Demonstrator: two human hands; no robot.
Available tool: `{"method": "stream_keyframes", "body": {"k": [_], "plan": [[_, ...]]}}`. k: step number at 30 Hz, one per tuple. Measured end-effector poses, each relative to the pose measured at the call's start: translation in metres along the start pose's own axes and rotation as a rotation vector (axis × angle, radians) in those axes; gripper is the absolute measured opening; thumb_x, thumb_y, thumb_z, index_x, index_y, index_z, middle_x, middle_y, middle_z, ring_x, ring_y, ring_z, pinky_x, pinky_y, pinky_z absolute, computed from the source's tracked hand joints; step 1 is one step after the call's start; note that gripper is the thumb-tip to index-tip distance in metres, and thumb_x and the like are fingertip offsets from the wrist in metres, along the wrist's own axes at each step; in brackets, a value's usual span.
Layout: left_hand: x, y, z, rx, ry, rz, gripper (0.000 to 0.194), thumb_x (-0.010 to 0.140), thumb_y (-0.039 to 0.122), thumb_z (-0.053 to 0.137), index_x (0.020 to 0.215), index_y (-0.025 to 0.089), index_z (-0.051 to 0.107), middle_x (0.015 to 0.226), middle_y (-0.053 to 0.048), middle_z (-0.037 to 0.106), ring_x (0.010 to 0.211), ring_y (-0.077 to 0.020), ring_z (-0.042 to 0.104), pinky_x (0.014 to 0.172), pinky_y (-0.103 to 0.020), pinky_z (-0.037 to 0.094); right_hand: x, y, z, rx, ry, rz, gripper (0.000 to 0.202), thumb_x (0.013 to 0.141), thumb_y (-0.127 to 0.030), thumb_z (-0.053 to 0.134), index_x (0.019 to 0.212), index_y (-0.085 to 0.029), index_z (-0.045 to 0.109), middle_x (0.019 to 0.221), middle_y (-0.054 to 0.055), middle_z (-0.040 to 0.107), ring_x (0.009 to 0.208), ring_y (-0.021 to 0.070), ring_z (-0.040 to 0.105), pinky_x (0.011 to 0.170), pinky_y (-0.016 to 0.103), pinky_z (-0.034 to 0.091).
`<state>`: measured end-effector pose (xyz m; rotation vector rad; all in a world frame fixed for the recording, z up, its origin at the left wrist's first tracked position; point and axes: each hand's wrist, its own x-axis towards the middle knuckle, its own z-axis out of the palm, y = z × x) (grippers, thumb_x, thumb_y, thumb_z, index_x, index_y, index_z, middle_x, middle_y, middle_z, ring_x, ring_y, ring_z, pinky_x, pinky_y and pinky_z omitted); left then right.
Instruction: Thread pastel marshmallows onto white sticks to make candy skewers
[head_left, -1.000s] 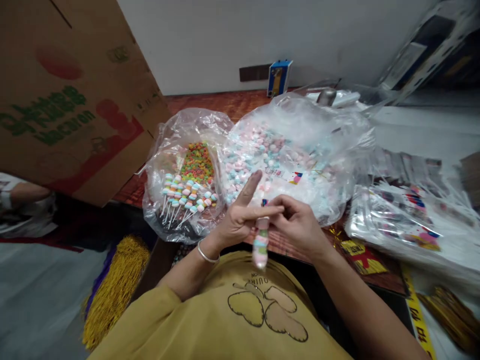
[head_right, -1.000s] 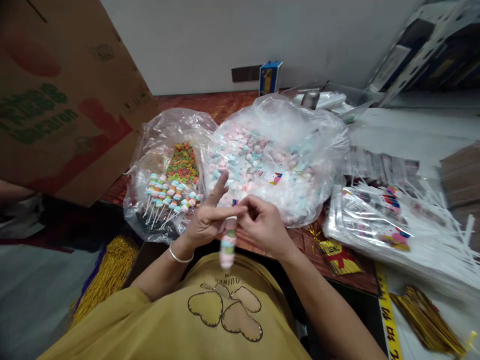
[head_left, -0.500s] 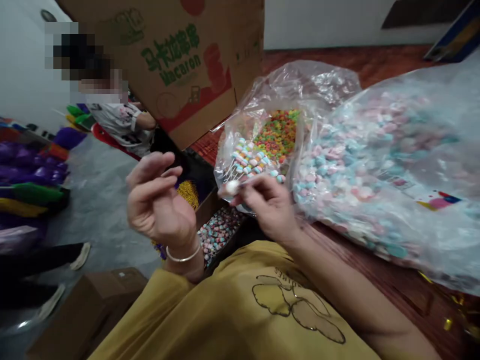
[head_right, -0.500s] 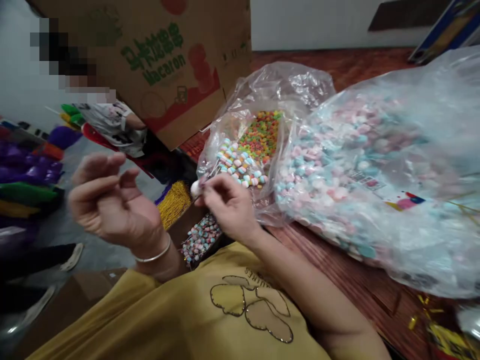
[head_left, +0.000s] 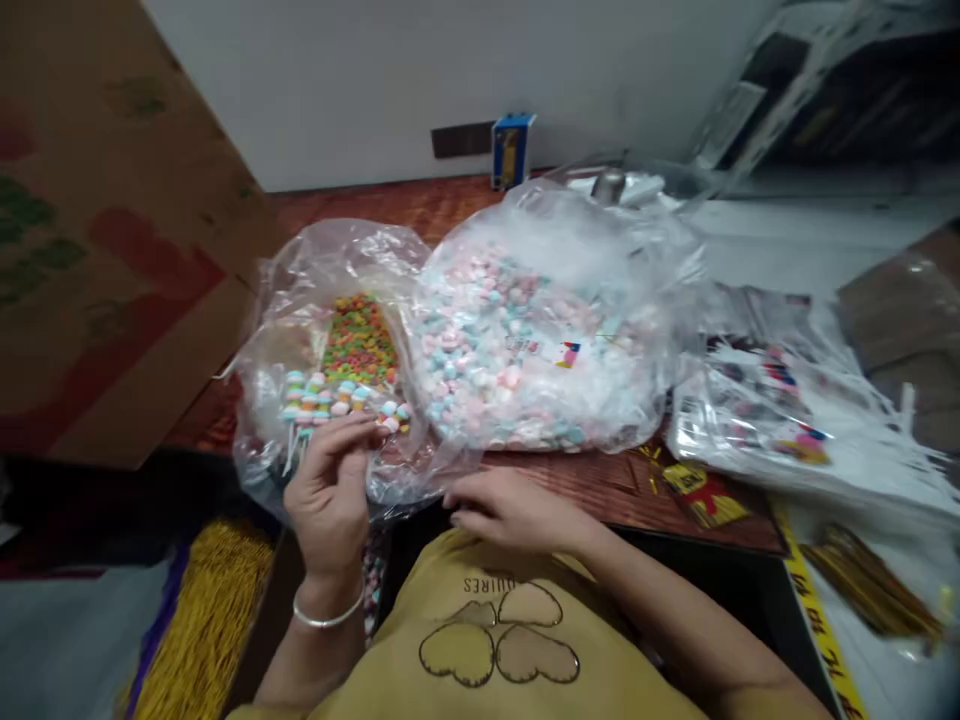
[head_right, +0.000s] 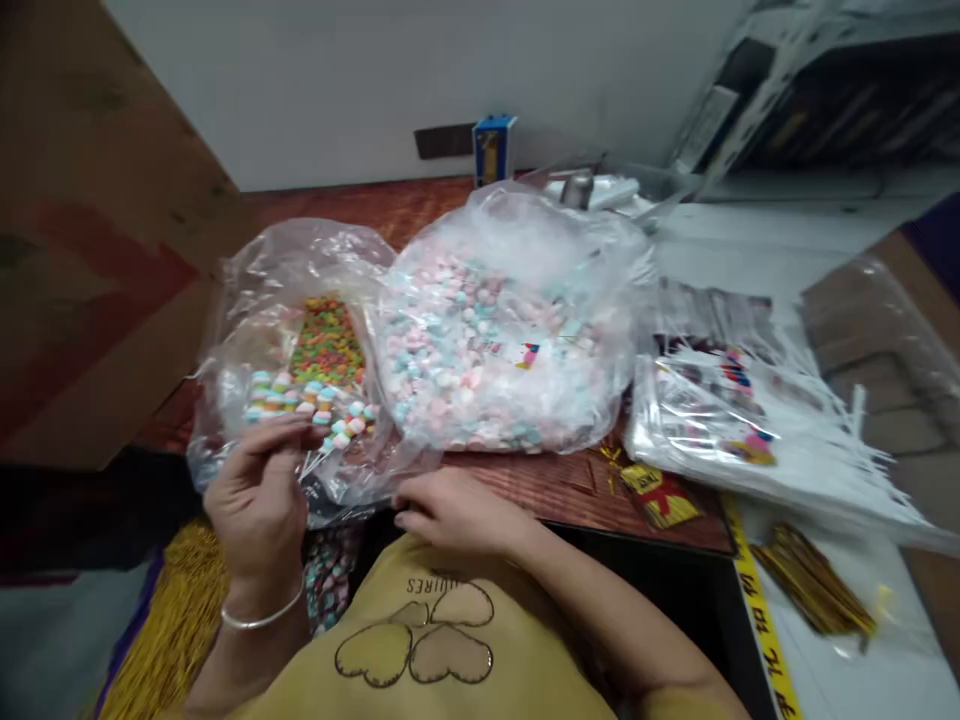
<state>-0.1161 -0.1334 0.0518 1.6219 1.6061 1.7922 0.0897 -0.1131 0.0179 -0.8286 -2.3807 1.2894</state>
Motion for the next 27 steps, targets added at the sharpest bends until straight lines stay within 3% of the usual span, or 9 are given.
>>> {"method": "stream_keyframes", "body": {"k": [4,7,10,14,18,21,24,27], "plan": [[-0.001,-0.012,0.043,-0.14,-0.267,-0.064,0.014,0.093,0.019,0.062,0.098,0.02,0.074,0.103,-0.005,0.072,0.092,-0.0159,0.07,0.082,-0.03,0.059,-0.063,0.02,-0.034,0.119,0.352,0.194,0.018,0.097,-0.023,0.055,0.102,-0.022,0.072,0.097,0.002,0.076,0.085,0.0161,0.069,0.077,0.027,0.049],[-0.003,-0.016,0.071,-0.204,-0.447,-0.084,0.016,0.094,0.019,0.059,0.1,0.021,0.073,0.104,-0.005,0.072,0.088,-0.0151,0.071,0.081,-0.03,0.059,-0.089,0.031,-0.051,0.089,0.572,0.265,0.02,0.097,-0.031,0.056,0.099,-0.022,0.073,0.092,0.002,0.076,0.082,0.0176,0.069,0.075,0.029,0.051],[-0.005,-0.016,0.093,-0.212,-0.565,-0.051,0.018,0.095,0.016,0.055,0.099,0.02,0.073,0.099,-0.005,0.073,0.088,-0.0149,0.07,0.082,-0.03,0.057,-0.09,0.042,-0.072,0.018,0.77,0.29,0.022,0.098,-0.035,0.056,0.098,-0.021,0.072,0.087,0.003,0.074,0.079,0.0184,0.068,0.073,0.03,0.051],[-0.008,-0.016,0.109,-0.199,-0.668,-0.022,0.022,0.093,0.01,0.053,0.097,0.019,0.072,0.094,-0.005,0.073,0.091,-0.015,0.069,0.083,-0.029,0.055,-0.061,0.063,-0.104,-0.235,1.006,0.36,0.023,0.095,-0.037,0.057,0.103,-0.02,0.071,0.099,0.008,0.072,0.085,0.0225,0.067,0.075,0.034,0.05],[-0.008,-0.015,0.114,-0.201,-0.696,-0.081,0.023,0.091,0.01,0.052,0.095,0.02,0.073,0.094,-0.006,0.074,0.09,-0.0154,0.068,0.081,-0.028,0.055,-0.02,0.088,-0.125,-0.549,0.986,0.508,0.035,0.089,-0.034,0.059,0.119,-0.016,0.065,0.111,0.016,0.069,0.1,0.0311,0.062,0.083,0.041,0.046],[-0.008,-0.013,0.115,-0.232,-0.71,-0.199,0.02,0.091,0.015,0.054,0.092,0.019,0.074,0.094,-0.006,0.073,0.088,-0.0165,0.068,0.081,-0.03,0.055,-0.003,0.097,-0.128,-0.605,0.907,0.618,0.017,0.088,-0.027,0.057,0.099,-0.018,0.067,0.095,0.013,0.07,0.091,0.03,0.061,0.081,0.04,0.042],[-0.01,-0.01,0.121,-0.365,-0.772,-0.487,0.016,0.09,0.026,0.061,0.092,0.019,0.075,0.089,-0.006,0.073,0.083,-0.0168,0.069,0.081,-0.031,0.055,-0.003,0.09,-0.125,-0.591,0.936,0.543,0.012,0.089,-0.022,0.052,0.082,-0.021,0.061,0.087,0.01,0.069,0.087,0.027,0.06,0.081,0.039,0.04],[-0.016,-0.006,0.138,-0.679,-0.884,-0.886,0.025,0.081,0.037,0.075,0.095,0.016,0.075,0.088,-0.007,0.075,0.08,-0.0169,0.07,0.082,-0.031,0.054,-0.015,0.071,-0.121,-0.415,0.993,0.348,0.011,0.094,-0.025,0.05,0.089,-0.022,0.06,0.094,0.008,0.071,0.088,0.025,0.063,0.081,0.036,0.043]]}}
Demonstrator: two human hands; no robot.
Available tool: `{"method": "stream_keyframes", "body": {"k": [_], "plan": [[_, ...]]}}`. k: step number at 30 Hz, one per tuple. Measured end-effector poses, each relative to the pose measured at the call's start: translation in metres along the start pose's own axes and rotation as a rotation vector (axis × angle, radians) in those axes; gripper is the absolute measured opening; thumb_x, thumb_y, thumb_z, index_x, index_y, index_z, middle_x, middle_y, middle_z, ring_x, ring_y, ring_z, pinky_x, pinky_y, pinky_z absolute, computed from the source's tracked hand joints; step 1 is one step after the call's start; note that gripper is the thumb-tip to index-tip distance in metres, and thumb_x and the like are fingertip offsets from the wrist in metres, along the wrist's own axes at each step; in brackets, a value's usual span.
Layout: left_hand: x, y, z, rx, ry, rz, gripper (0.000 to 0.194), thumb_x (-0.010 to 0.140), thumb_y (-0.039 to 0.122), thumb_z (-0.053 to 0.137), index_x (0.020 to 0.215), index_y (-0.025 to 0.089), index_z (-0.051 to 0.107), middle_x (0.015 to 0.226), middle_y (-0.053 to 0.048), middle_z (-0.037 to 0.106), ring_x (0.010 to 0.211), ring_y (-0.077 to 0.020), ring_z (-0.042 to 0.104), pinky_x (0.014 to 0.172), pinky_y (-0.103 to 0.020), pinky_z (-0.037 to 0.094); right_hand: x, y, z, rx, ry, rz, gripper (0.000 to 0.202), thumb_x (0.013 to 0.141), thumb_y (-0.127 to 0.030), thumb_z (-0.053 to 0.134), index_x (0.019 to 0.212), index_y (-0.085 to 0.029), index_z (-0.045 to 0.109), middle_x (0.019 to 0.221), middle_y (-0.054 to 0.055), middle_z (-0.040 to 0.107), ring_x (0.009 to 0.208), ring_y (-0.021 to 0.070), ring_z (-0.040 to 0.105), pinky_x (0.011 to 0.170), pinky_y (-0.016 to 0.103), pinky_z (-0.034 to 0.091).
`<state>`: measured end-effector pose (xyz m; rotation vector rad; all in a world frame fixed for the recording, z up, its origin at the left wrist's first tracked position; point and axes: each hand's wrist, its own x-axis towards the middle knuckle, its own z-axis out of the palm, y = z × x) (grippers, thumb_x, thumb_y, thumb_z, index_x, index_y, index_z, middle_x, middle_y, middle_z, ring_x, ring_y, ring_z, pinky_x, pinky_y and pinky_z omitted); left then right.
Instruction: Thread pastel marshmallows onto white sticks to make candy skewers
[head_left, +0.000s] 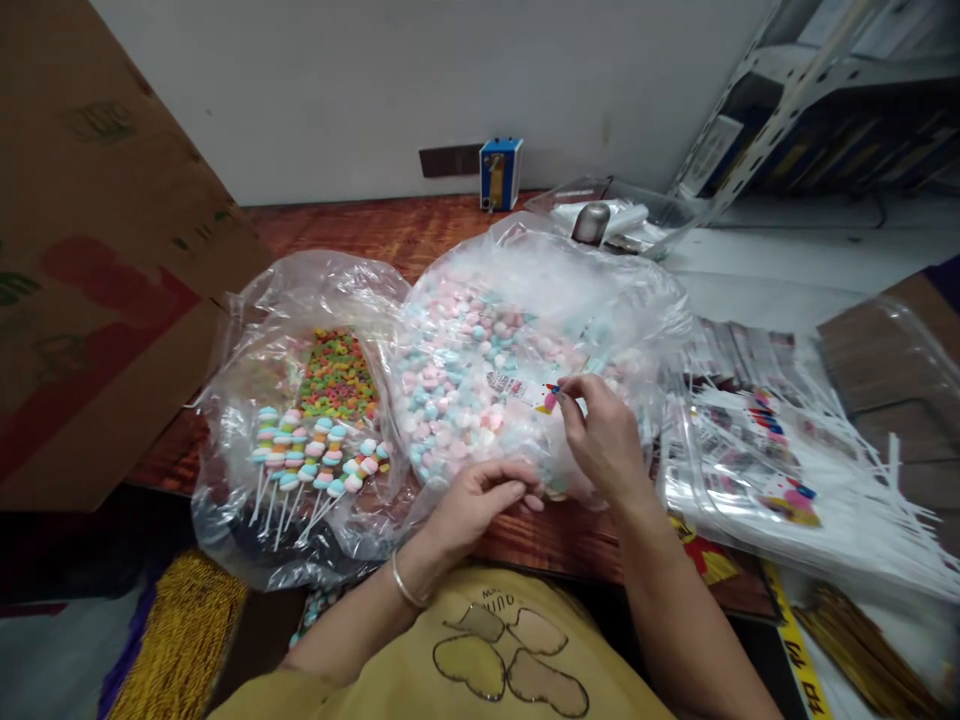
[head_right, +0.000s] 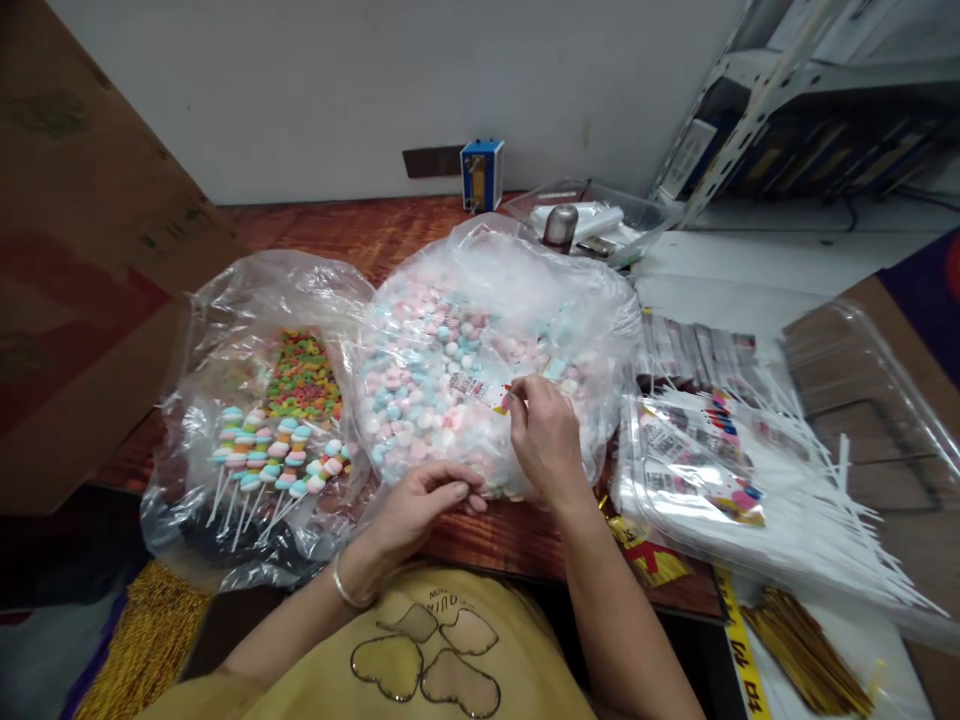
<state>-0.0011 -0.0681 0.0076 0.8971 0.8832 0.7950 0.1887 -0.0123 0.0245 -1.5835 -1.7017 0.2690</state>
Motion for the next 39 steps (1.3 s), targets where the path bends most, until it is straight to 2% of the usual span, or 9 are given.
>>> {"method": "stream_keyframes", "body": {"k": [3,6,12,17,21,24,29,35,39], "plan": [[0.016,-0.006,0.018,-0.314,-0.195,-0.193,0.045,0.073,0.039,0.085,0.107,0.013,0.074,0.102,-0.012,0.075,0.088,-0.0177,0.072,0.084,-0.03,0.054,-0.008,-0.006,-0.016,0.158,-0.012,-0.029,0.012,0.096,-0.03,0.051,0.099,-0.023,0.06,0.099,0.007,0.072,0.091,0.0238,0.066,0.082,0.035,0.046],[0.027,-0.011,0.033,-0.403,-0.256,-0.237,0.046,0.074,0.038,0.084,0.108,0.009,0.073,0.1,-0.013,0.074,0.088,-0.0166,0.072,0.083,-0.027,0.053,-0.006,-0.002,-0.016,0.027,0.052,0.023,0.019,0.096,-0.034,0.052,0.105,-0.02,0.061,0.101,0.011,0.071,0.094,0.0268,0.066,0.084,0.038,0.045],[0.021,-0.021,0.038,-0.431,-0.172,-0.235,0.037,0.071,0.034,0.086,0.093,0.009,0.072,0.089,-0.009,0.073,0.073,-0.0132,0.07,0.071,-0.023,0.054,0.009,0.014,0.016,-0.38,-0.12,0.098,0.017,0.092,-0.03,0.054,0.088,-0.018,0.066,0.095,0.014,0.07,0.092,0.0299,0.062,0.082,0.04,0.039],[0.017,-0.022,0.026,-0.429,-0.082,-0.201,0.032,0.073,0.03,0.084,0.092,0.01,0.07,0.084,-0.008,0.073,0.074,-0.0128,0.071,0.072,-0.022,0.055,0.006,0.017,0.017,-0.293,-0.028,-0.001,0.019,0.095,-0.025,0.047,0.088,-0.02,0.063,0.087,0.011,0.07,0.085,0.0265,0.061,0.081,0.038,0.038],[0.018,-0.024,0.024,-0.436,-0.052,-0.191,0.028,0.074,0.028,0.082,0.09,0.01,0.069,0.081,-0.007,0.072,0.07,-0.0115,0.07,0.069,-0.021,0.054,0.008,0.019,0.024,-0.313,-0.085,-0.017,0.021,0.09,-0.033,0.058,0.102,-0.018,0.065,0.115,0.017,0.068,0.106,0.0326,0.06,0.091,0.044,0.04],[0.016,-0.027,0.027,-0.42,-0.058,-0.209,0.028,0.074,0.03,0.082,0.09,0.01,0.07,0.082,-0.007,0.072,0.069,-0.0108,0.069,0.067,-0.02,0.053,0.012,0.019,0.032,-0.34,-0.175,0.015,0.012,0.085,-0.029,0.062,0.088,-0.017,0.065,0.126,0.02,0.064,0.115,0.0366,0.058,0.098,0.052,0.038],[0.013,-0.023,0.025,-0.435,-0.006,-0.149,0.039,0.069,0.031,0.089,0.098,0.011,0.071,0.091,-0.007,0.073,0.076,-0.0122,0.069,0.074,-0.023,0.053,0.002,0.007,0.011,0.086,-0.031,0.008,0.01,0.087,-0.027,0.058,0.08,-0.021,0.056,0.113,0.015,0.069,0.109,0.0294,0.062,0.096,0.045,0.045],[0.011,-0.006,0.03,-0.61,-0.237,0.01,0.067,0.062,0.043,0.093,0.119,0.017,0.07,0.119,-0.013,0.07,0.107,-0.0232,0.065,0.098,-0.039,0.05,-0.033,-0.018,-0.04,0.54,-0.387,0.052,0.013,0.092,-0.034,0.062,0.088,-0.022,0.062,0.079,0.0,0.066,0.073,0.0161,0.062,0.07,0.028,0.049],[0.012,-0.008,0.034,-0.695,-0.044,0.031,0.049,0.062,0.034,0.094,0.104,0.017,0.075,0.101,-0.006,0.074,0.094,-0.0183,0.067,0.092,-0.036,0.051,-0.043,-0.018,-0.046,0.581,-0.475,0.096,0.015,0.092,-0.035,0.064,0.093,-0.021,0.07,0.087,0.003,0.071,0.082,0.018,0.064,0.077,0.029,0.051]]}}
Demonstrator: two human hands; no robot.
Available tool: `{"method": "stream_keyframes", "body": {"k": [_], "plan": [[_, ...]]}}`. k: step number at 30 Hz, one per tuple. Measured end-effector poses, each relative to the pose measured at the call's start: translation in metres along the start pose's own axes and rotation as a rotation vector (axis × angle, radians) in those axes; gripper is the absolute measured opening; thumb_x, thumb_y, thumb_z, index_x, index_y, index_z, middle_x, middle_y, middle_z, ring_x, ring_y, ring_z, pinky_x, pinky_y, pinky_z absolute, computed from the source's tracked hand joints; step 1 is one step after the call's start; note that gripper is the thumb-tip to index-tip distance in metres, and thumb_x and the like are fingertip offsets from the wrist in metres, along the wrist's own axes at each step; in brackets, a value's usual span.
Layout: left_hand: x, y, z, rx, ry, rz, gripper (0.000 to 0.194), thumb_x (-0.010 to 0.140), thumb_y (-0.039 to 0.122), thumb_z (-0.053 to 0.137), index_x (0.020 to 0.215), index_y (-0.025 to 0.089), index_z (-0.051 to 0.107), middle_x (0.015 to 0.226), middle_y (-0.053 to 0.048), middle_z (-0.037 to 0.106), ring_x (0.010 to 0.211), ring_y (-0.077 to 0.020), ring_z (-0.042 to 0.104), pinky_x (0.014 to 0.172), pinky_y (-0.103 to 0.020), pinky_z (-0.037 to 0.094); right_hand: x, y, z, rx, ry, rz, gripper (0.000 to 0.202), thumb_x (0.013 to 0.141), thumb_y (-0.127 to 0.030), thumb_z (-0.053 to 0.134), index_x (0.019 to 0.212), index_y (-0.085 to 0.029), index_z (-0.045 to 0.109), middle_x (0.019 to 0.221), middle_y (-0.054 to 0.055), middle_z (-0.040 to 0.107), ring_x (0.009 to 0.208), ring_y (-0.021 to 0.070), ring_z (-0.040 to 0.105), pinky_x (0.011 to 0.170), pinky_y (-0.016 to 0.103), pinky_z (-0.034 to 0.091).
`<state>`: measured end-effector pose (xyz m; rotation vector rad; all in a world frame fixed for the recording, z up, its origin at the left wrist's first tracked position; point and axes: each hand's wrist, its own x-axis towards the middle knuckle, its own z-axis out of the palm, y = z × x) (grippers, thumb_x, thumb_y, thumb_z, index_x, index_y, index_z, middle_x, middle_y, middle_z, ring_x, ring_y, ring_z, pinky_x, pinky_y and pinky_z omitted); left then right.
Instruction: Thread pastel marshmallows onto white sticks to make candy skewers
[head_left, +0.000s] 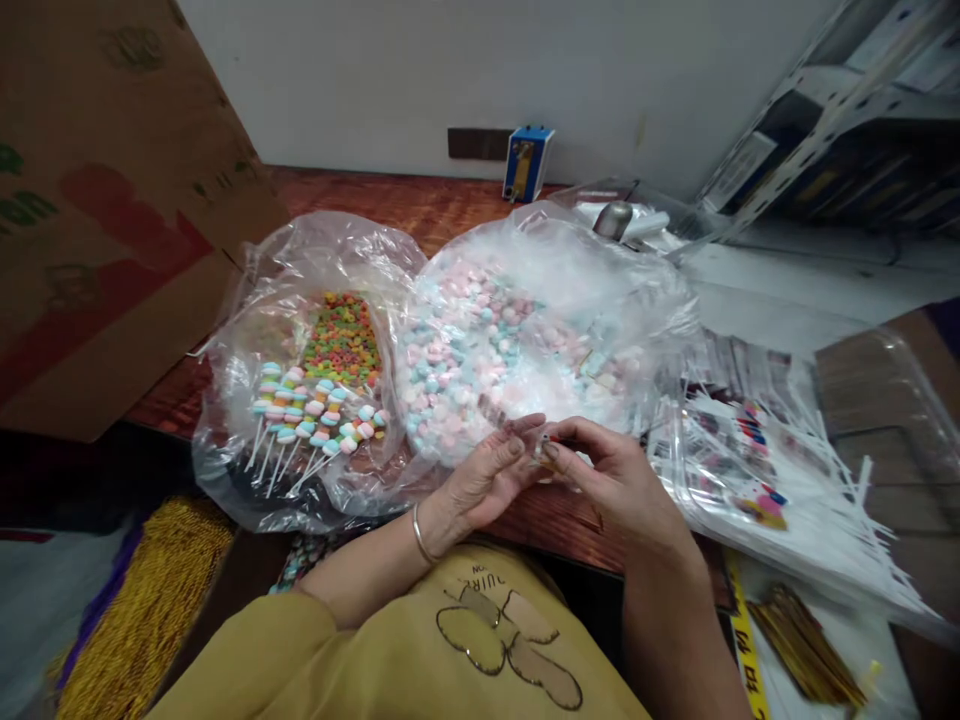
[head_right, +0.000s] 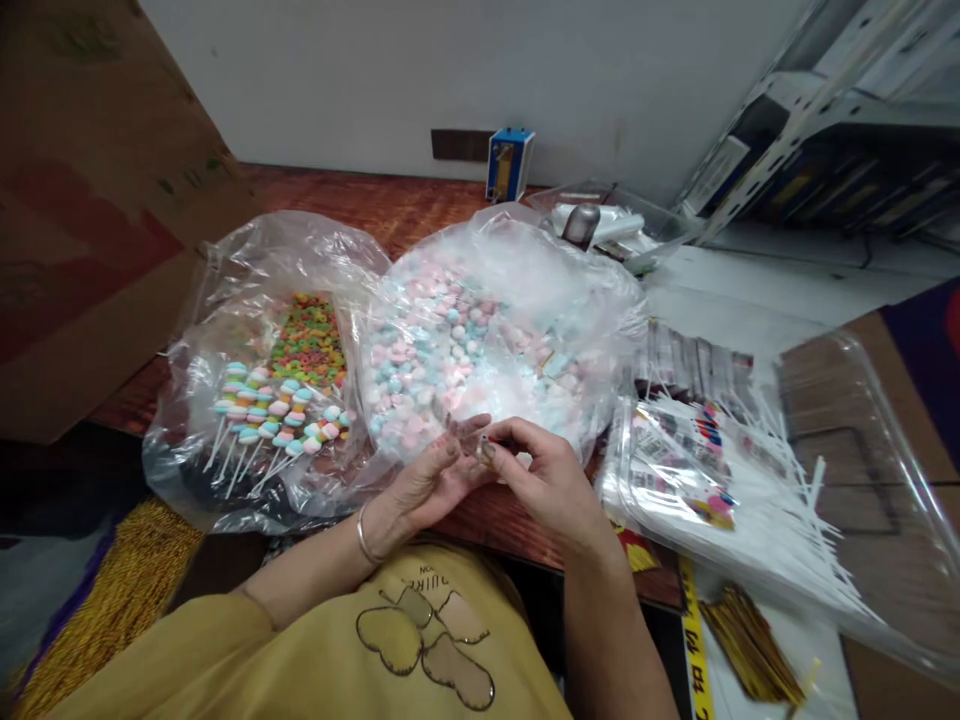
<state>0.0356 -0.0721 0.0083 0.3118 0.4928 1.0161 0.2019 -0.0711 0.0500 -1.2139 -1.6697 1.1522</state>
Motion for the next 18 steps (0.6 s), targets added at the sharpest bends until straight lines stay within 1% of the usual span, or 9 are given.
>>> {"method": "stream_keyframes", "body": {"k": [2,3,5,8,11,14,18], "plan": [[0.001,-0.004,-0.001,0.004,0.14,0.067,0.035,0.062,0.029,0.093,0.089,0.015,0.076,0.088,-0.003,0.073,0.085,-0.0149,0.066,0.085,-0.031,0.052,-0.001,0.007,0.005,0.067,0.067,0.047,0.019,0.089,-0.039,0.069,0.094,-0.021,0.07,0.088,0.003,0.071,0.082,0.0185,0.064,0.075,0.029,0.051],[0.002,-0.006,-0.002,0.009,0.203,0.099,0.032,0.061,0.028,0.094,0.084,0.015,0.076,0.084,-0.002,0.073,0.082,-0.0137,0.066,0.081,-0.029,0.052,-0.001,0.012,0.009,0.114,0.113,0.067,0.022,0.086,-0.041,0.073,0.096,-0.022,0.07,0.088,0.003,0.071,0.083,0.0186,0.065,0.074,0.029,0.051],[0.003,-0.009,-0.003,0.021,0.281,0.147,0.033,0.058,0.029,0.095,0.081,0.014,0.076,0.082,-0.003,0.074,0.078,-0.0136,0.066,0.076,-0.028,0.052,-0.001,0.022,0.021,0.216,0.196,0.093,0.029,0.08,-0.043,0.078,0.098,-0.022,0.068,0.09,0.002,0.071,0.082,0.0184,0.065,0.073,0.028,0.052],[0.003,-0.012,-0.004,0.083,0.291,0.198,0.034,0.058,0.031,0.095,0.08,0.013,0.076,0.08,-0.004,0.074,0.076,-0.0149,0.067,0.075,-0.029,0.053,-0.005,0.032,0.039,0.272,0.3,0.1,0.026,0.081,-0.042,0.077,0.093,-0.022,0.067,0.086,0.001,0.07,0.079,0.0175,0.064,0.073,0.028,0.051],[0.002,-0.012,-0.006,0.175,0.298,0.247,0.031,0.059,0.031,0.094,0.073,0.012,0.074,0.073,-0.002,0.071,0.069,-0.0119,0.064,0.072,-0.027,0.052,-0.01,0.033,0.048,0.195,0.385,0.083,0.02,0.083,-0.039,0.074,0.083,-0.02,0.066,0.076,-0.001,0.065,0.074,0.0153,0.059,0.071,0.026,0.047],[0.002,-0.011,-0.007,0.225,0.326,0.282,0.037,0.053,0.034,0.097,0.067,0.013,0.07,0.066,0.001,0.066,0.063,-0.0092,0.059,0.067,-0.024,0.048,-0.014,0.03,0.05,0.094,0.391,0.079,0.025,0.084,-0.04,0.072,0.073,-0.019,0.063,0.066,-0.004,0.058,0.066,0.0131,0.051,0.065,0.025,0.042],[0.003,-0.012,-0.009,0.205,0.36,0.286,0.047,0.047,0.042,0.097,0.067,0.014,0.066,0.064,0.002,0.062,0.062,-0.0085,0.055,0.063,-0.022,0.045,-0.016,0.027,0.053,0.016,0.378,0.073,0.036,0.088,-0.045,0.068,0.066,-0.018,0.058,0.061,-0.005,0.048,0.061,0.0113,0.042,0.058,0.024,0.034]]}}
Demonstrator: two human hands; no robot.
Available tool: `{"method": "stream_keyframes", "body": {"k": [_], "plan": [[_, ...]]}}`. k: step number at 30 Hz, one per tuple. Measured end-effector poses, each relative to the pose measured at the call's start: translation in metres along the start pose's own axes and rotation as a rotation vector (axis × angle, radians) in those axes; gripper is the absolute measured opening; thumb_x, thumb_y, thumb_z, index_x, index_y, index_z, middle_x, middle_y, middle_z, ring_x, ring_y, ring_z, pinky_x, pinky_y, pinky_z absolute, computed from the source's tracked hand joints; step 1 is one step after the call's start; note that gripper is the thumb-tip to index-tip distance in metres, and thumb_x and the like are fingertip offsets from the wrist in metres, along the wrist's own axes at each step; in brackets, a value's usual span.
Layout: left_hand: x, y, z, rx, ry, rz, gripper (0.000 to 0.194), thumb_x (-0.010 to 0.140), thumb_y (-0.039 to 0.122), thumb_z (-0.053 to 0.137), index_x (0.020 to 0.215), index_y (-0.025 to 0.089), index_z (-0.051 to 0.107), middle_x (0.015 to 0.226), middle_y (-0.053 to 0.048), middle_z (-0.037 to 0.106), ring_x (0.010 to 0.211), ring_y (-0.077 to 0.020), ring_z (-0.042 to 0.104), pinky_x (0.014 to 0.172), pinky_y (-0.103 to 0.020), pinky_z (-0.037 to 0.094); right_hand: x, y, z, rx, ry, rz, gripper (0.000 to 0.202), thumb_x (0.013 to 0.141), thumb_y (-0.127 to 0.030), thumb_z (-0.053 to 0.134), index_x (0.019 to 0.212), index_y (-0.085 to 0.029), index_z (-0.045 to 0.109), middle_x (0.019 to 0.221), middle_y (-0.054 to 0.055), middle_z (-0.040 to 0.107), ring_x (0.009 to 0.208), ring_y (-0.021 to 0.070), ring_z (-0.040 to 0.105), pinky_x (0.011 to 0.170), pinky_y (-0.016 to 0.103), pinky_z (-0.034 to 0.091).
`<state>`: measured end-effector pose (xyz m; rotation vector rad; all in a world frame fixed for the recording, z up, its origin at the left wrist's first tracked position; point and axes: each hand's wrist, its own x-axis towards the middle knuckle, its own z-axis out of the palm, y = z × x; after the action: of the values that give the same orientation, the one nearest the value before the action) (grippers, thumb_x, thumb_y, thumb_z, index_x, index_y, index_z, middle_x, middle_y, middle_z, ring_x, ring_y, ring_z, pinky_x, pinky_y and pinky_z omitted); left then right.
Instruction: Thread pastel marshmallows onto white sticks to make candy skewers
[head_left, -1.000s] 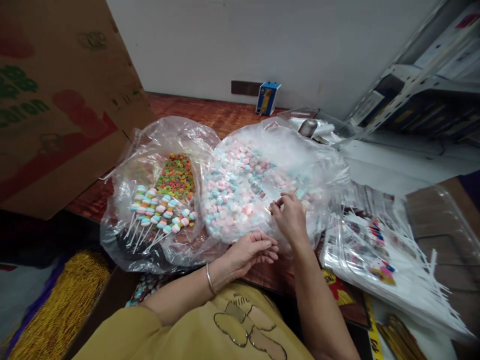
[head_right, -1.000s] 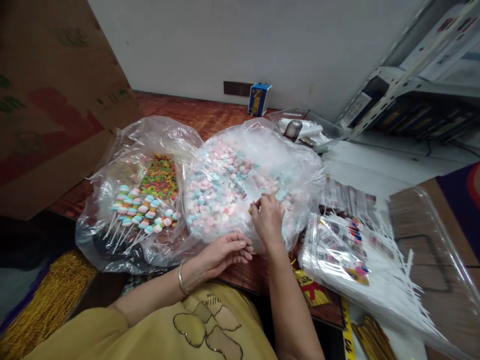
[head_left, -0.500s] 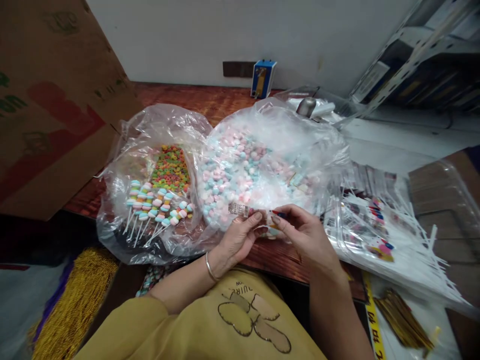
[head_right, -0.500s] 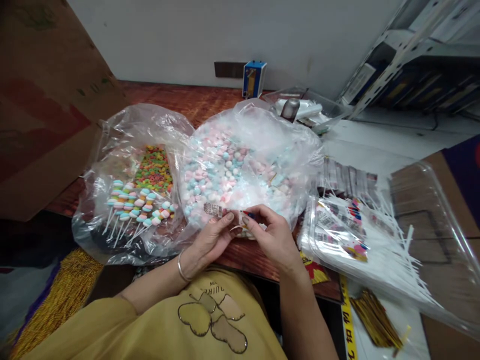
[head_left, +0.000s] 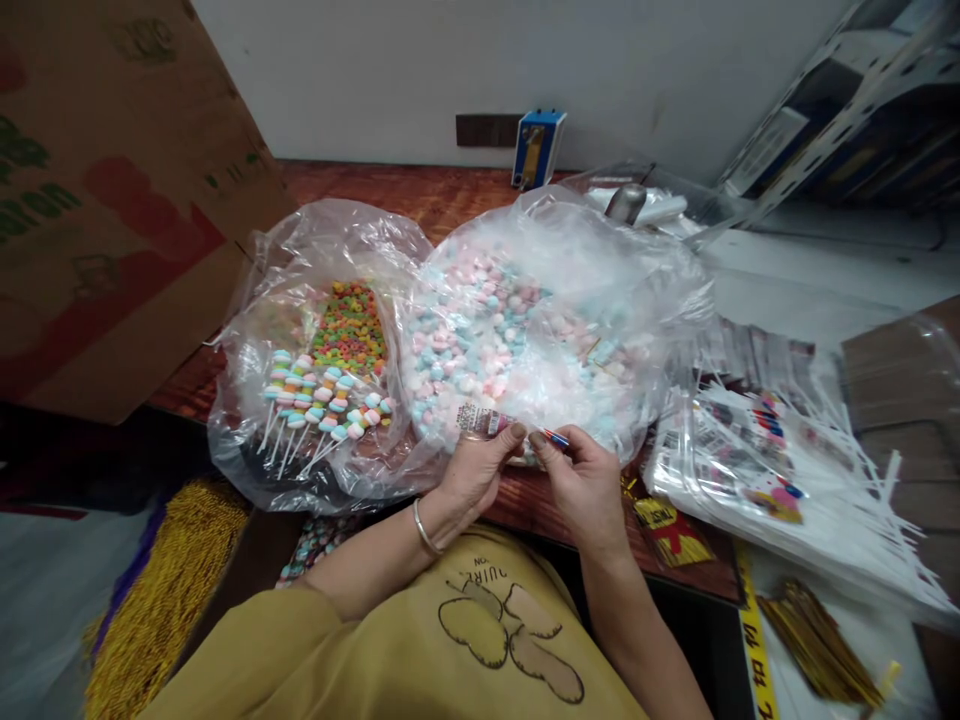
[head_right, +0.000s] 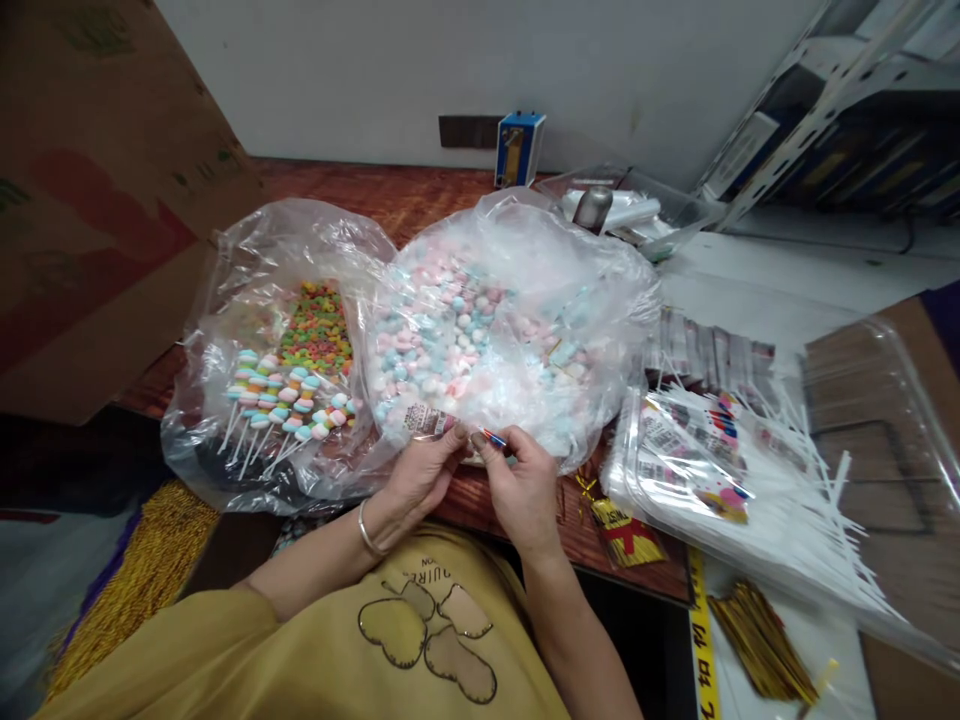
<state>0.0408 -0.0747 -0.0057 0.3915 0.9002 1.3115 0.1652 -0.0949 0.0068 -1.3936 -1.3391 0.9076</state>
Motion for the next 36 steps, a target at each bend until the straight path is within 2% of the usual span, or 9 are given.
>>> {"method": "stream_keyframes", "body": {"k": [4,8,11,14,17,24,28,32,36], "plan": [[0.003,-0.002,-0.003,-0.028,-0.042,-0.067,0.05,0.05,0.049,0.095,0.068,0.013,0.064,0.063,0.002,0.06,0.059,-0.009,0.053,0.06,-0.023,0.045,-0.001,0.003,0.001,-0.041,-0.001,-0.035,0.045,0.089,-0.048,0.066,0.059,-0.019,0.048,0.059,-0.006,0.037,0.058,0.0099,0.035,0.055,0.024,0.03],[0.009,-0.003,-0.008,-0.125,-0.065,-0.145,0.044,0.053,0.032,0.097,0.069,0.013,0.061,0.059,0.004,0.054,0.054,-0.0055,0.047,0.055,-0.019,0.041,0.001,0.004,-0.002,-0.073,-0.025,-0.081,0.047,0.09,-0.046,0.066,0.057,-0.02,0.046,0.056,-0.007,0.038,0.056,0.0102,0.038,0.054,0.024,0.032],[0.013,-0.003,-0.011,-0.25,0.017,-0.194,0.047,0.049,0.029,0.099,0.069,0.013,0.059,0.061,0.005,0.054,0.052,-0.0044,0.046,0.052,-0.018,0.04,-0.001,-0.001,-0.003,-0.127,0.062,-0.167,0.029,0.085,-0.046,0.073,0.077,-0.02,0.062,0.07,-0.004,0.056,0.064,0.0135,0.052,0.061,0.026,0.043],[0.015,-0.001,-0.011,-0.291,0.061,-0.217,0.05,0.047,0.031,0.099,0.069,0.014,0.057,0.059,0.005,0.053,0.052,-0.0051,0.046,0.052,-0.019,0.042,-0.006,-0.008,-0.004,-0.184,0.203,-0.316,0.033,0.084,-0.041,0.078,0.107,-0.021,0.064,0.096,0.003,0.063,0.077,0.0169,0.061,0.073,0.032,0.052],[0.014,0.001,-0.009,-0.286,0.078,-0.197,0.051,0.046,0.031,0.1,0.07,0.015,0.057,0.058,0.006,0.052,0.051,-0.0052,0.046,0.052,-0.019,0.041,-0.01,-0.012,-0.001,-0.23,0.255,-0.432,0.026,0.087,-0.035,0.075,0.106,-0.023,0.063,0.107,0.007,0.063,0.092,0.021,0.064,0.084,0.039,0.056],[0.008,0.003,-0.006,-0.133,0.006,-0.046,0.052,0.047,0.038,0.099,0.073,0.015,0.06,0.062,0.005,0.056,0.056,-0.006,0.05,0.056,-0.019,0.043,-0.007,-0.001,0.012,-0.134,0.115,-0.316,0.013,0.095,-0.033,0.065,0.098,-0.021,0.068,0.124,0.012,0.062,0.113,0.0254,0.063,0.093,0.044,0.057],[0.005,0.008,-0.009,-0.083,-0.125,-0.171,0.048,0.053,0.034,0.097,0.084,0.013,0.066,0.062,0.004,0.057,0.052,-0.0044,0.046,0.051,-0.017,0.038,-0.006,0.001,0.015,-0.111,0.127,-0.324,0.013,0.097,-0.027,0.06,0.092,-0.02,0.07,0.125,0.012,0.063,0.113,0.0243,0.063,0.095,0.045,0.057],[0.007,0.009,-0.014,-0.201,-0.104,-0.247,0.047,0.05,0.034,0.098,0.067,0.013,0.06,0.06,0.005,0.054,0.055,-0.005,0.047,0.056,-0.018,0.042,-0.008,-0.008,0.014,-0.202,0.166,-0.456,0.003,0.093,-0.022,0.068,0.094,-0.022,0.07,0.122,0.011,0.064,0.112,0.0249,0.065,0.094,0.046,0.058],[0.011,0.012,-0.021,-0.326,-0.093,-0.318,0.047,0.052,0.038,0.098,0.064,0.015,0.058,0.058,0.005,0.049,0.055,-0.0061,0.045,0.057,-0.021,0.043,-0.015,-0.025,0.011,-0.15,0.148,-0.523,0.019,0.086,-0.019,0.075,0.103,-0.025,0.069,0.128,0.009,0.061,0.11,0.0263,0.066,0.092,0.047,0.059]]}}
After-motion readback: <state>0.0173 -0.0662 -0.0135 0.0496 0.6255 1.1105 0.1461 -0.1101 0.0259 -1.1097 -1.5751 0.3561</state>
